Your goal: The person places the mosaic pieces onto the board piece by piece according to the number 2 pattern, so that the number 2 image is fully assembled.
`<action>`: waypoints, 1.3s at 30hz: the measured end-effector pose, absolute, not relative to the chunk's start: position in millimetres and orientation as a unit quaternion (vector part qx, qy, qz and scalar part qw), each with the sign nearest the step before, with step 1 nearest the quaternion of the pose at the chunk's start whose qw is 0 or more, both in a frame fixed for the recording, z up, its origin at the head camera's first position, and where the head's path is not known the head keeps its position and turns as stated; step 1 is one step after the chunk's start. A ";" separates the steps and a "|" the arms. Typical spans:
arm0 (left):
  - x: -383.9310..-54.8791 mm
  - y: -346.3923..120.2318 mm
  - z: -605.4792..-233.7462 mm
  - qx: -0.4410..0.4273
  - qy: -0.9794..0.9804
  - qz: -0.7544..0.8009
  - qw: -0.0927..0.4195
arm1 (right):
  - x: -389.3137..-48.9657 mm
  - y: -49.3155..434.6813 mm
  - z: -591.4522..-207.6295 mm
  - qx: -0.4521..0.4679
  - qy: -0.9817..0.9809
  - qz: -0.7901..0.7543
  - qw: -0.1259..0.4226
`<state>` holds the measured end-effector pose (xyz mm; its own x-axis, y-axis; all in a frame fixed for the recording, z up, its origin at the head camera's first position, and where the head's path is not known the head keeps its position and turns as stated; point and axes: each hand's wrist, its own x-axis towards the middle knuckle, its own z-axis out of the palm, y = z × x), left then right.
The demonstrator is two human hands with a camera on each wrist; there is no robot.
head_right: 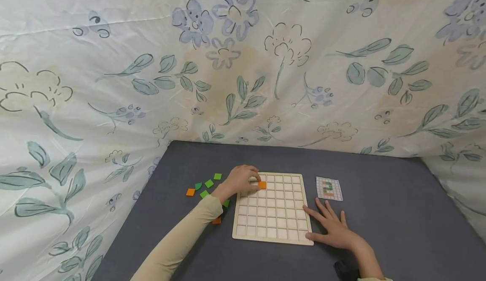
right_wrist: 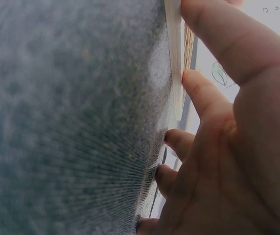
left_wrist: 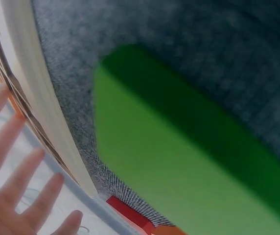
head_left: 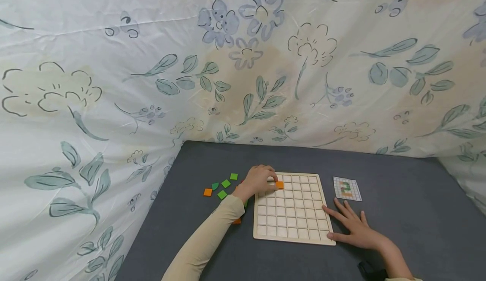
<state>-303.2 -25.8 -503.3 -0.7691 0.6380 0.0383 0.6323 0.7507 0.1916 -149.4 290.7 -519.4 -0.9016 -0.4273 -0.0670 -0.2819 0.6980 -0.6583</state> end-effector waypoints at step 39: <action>-298.1 -24.7 -501.3 0.336 0.937 0.096 0.004 | -149.1 291.9 -524.1 -0.193 0.913 -0.344 0.105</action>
<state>-298.1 -24.7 -501.3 -0.7737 0.6310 0.0566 0.6294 0.7553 0.1826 -149.1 291.9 -524.1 -0.9037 -0.4242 -0.0583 -0.2805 0.6894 -0.6678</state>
